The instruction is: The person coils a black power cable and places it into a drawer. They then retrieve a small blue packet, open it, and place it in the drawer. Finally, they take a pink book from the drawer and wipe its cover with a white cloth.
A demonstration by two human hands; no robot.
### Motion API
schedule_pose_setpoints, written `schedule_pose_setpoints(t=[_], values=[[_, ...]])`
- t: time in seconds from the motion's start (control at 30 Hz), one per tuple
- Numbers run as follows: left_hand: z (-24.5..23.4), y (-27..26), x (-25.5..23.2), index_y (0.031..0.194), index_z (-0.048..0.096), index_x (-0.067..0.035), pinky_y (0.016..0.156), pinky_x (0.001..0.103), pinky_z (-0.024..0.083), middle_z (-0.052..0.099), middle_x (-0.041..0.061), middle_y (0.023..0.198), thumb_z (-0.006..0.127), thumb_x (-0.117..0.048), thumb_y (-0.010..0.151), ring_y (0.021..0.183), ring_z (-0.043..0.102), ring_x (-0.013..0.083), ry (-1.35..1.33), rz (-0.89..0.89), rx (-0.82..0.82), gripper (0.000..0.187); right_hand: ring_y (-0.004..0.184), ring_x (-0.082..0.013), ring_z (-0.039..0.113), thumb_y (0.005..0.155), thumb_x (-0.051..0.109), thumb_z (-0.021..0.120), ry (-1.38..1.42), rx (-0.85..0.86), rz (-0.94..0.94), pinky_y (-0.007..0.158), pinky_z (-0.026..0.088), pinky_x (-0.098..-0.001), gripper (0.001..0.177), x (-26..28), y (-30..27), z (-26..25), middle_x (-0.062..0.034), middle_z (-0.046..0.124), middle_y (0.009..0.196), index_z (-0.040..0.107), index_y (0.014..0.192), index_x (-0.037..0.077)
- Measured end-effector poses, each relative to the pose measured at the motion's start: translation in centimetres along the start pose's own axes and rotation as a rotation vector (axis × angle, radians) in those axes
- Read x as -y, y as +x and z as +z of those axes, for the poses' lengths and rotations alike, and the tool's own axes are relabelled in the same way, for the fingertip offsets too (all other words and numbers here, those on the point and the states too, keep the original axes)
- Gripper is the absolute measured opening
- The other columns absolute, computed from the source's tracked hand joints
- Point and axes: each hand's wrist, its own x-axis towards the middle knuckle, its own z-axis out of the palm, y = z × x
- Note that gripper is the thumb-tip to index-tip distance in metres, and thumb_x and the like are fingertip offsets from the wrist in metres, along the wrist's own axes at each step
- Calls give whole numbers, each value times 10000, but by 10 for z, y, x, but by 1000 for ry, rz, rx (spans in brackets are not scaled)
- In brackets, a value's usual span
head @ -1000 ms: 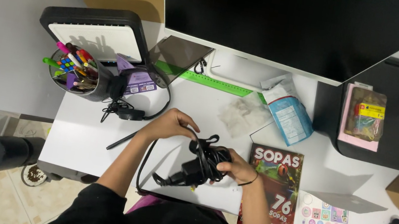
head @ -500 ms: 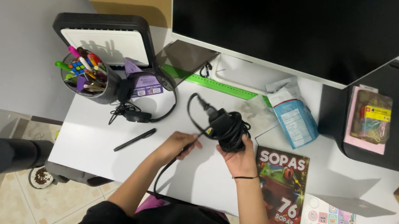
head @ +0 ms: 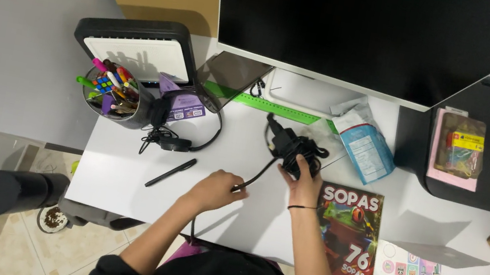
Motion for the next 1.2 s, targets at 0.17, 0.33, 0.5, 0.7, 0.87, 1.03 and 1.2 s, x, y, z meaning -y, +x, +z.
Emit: schedule_pose_setpoints(t=[0.17, 0.33, 0.5, 0.7, 0.87, 1.03, 1.2], values=[[-50, -41, -55, 1141, 724, -153, 727, 454, 594, 745, 135, 894, 592, -128, 870, 809, 738, 343, 487, 150, -137, 302, 903, -378, 713, 761, 103, 870, -427, 30, -134, 729, 649, -514, 477, -23, 25, -20, -176, 686, 1030, 663, 1190, 85], [-68, -40, -63, 1060, 718, -114, 683, 504, 608, 643, 131, 1034, 520, -9, 885, 789, 721, 376, 556, 398, -239, 284, 1022, -280, 713, 644, 328, 962, -1050, 221, -313, 836, 621, -394, 640, -7, 38, -40, -122, 750, 1051, 717, 1222, 204], [-80, -28, -54, 869, 728, -159, 637, 413, 592, 634, 16, 895, 672, -199, 890, 714, 720, 302, 632, 451, -454, 71, 1039, -258, 647, 604, 195, 977, -925, 617, -317, 945, 533, -434, 741, 10, 25, -52, -211, 737, 1054, 692, 1256, -11], [-119, -31, -82, 807, 720, -112, 673, 458, 580, 641, 46, 742, 789, -357, 803, 729, 702, 336, 405, 475, -355, 255, 1011, -234, 656, 668, 148, 934, -822, 854, -89, 886, 565, -427, 549, 22, 19, -63, -162, 768, 1048, 747, 1159, -13], [-114, 7, -62, 802, 791, -155, 605, 331, 532, 708, 37, 745, 883, -249, 738, 660, 645, 212, -162, 554, -181, 146, 825, -203, 670, 634, 114, 868, -564, 1038, 108, 701, 586, -364, 500, 25, -5, -57, -117, 718, 897, 734, 1091, -38], [-83, 39, -22, 831, 751, 31, 348, 220, 452, 619, 89, 543, 811, 41, 771, 383, 538, 123, -768, 440, 51, 85, 808, -251, 687, 656, 57, 825, -288, 1002, 146, 663, 577, -396, 508, 33, -39, -55, -157, 696, 913, 676, 1132, -40], [-48, 46, -1, 777, 723, 33, 437, 217, 425, 548, 65, 500, 679, -197, 966, 429, 535, 107, -918, 316, 417, 301, 375, -265, 582, 809, 117, 627, 45, 928, 359, 203, 403, -212, 404, -31, 82, -124, -216, 710, 1003, 662, 1208, 172]])
